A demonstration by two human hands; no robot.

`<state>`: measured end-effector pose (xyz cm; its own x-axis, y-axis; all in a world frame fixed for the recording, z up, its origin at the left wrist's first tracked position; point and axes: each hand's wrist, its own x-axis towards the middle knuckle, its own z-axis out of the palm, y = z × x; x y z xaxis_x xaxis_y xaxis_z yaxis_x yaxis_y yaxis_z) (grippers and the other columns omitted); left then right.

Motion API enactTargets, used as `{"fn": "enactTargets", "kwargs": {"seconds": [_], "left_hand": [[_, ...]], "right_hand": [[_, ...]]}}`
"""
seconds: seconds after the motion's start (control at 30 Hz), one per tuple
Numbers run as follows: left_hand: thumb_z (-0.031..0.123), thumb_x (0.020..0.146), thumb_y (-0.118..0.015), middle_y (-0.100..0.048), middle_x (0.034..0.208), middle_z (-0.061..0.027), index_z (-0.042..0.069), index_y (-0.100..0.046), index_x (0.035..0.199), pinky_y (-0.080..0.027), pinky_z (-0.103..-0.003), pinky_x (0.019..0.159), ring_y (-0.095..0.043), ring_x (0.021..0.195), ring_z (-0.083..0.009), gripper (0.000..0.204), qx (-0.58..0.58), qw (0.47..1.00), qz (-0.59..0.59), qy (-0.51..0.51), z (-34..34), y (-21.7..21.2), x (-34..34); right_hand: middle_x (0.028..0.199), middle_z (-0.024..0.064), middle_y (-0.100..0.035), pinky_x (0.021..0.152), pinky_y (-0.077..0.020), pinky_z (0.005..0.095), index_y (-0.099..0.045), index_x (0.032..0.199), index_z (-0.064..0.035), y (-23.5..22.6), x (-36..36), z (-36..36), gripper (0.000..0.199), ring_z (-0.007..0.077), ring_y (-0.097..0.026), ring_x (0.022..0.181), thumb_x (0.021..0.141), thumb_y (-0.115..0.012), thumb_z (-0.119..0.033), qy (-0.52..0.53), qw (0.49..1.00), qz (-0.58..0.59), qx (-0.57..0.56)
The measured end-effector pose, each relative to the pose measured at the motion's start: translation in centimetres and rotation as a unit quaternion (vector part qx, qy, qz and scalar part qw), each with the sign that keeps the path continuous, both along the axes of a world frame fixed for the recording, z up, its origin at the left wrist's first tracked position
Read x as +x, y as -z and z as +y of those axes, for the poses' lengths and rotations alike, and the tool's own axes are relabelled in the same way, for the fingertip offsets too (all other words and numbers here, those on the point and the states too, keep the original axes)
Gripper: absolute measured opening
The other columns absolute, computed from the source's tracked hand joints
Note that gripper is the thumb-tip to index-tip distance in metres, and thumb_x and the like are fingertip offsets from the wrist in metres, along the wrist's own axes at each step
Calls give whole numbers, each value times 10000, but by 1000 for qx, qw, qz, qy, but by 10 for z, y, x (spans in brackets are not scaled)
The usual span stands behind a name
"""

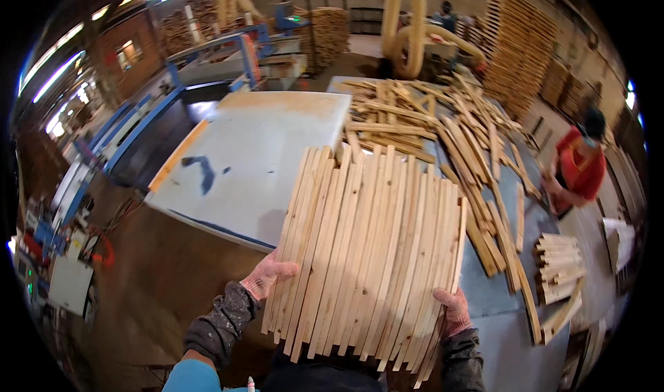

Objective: The person sorts and stacks small wooden slats on a metal table in a workshop. They pick up loose pieces, align them into neat piles, and move stacks to different locations on the table. The person also places a large stack of slats onto a conveyor belt.

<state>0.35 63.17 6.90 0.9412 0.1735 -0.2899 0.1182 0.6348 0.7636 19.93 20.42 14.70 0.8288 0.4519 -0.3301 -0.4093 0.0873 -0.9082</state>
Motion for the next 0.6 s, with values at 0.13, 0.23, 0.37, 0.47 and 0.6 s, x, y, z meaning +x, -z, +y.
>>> {"fn": "enactTargets", "kwargs": {"seconds": [0.13, 0.23, 0.37, 0.47, 0.6], "left_hand": [[155, 870, -809, -596, 1532, -104, 52, -444, 1645, -490, -426, 1186, -595, 1373, -257, 863, 22, 998, -35, -54, 44, 34, 16], [126, 890, -774, -603, 1527, -128, 46, -449, 1639, -518, -464, 1160, -614, 1359, -278, 821, -3, 997, 3, -74, 90, 40, 7], [102, 930, -753, -620, 1508, -157, 29, -451, 1629, -541, -490, 1135, -643, 1338, -301, 765, -9, 996, 34, -87, 154, 84, 59], [105, 950, -759, -626, 1500, -168, 15, -454, 1620, -551, -491, 1125, -653, 1332, -317, 742, -11, 995, 81, -64, 207, 87, 81], [219, 1003, -775, -605, 1516, -177, 5, -380, 1651, -551, -468, 1122, -644, 1335, -304, 789, 50, 992, 85, -75, 259, 100, 146]], "right_hand": [[1279, 148, -747, 938, -628, 435, -604, 1462, 28, 55, 90, 58, 656, 295, -753, 1109, 882, -845, -158, -71, 997, -35, -16], [1139, 110, -756, 892, -619, 393, -629, 1384, 9, 60, 110, 130, 549, 253, -754, 997, 895, -819, -153, -122, 991, 21, -52], [1017, 84, -751, 784, -612, 374, -651, 1247, -13, 106, 185, 197, 404, 210, -742, 891, 909, -847, -119, -153, 982, 14, -113], [1018, 114, -745, 770, -621, 389, -609, 1254, 1, 114, 208, 246, 426, 230, -742, 871, 911, -849, -70, -142, 984, 42, -104], [1049, 141, -731, 810, -645, 404, -576, 1294, 9, 116, 242, 291, 460, 237, -738, 861, 917, -836, -43, -83, 993, 26, -83]]}}
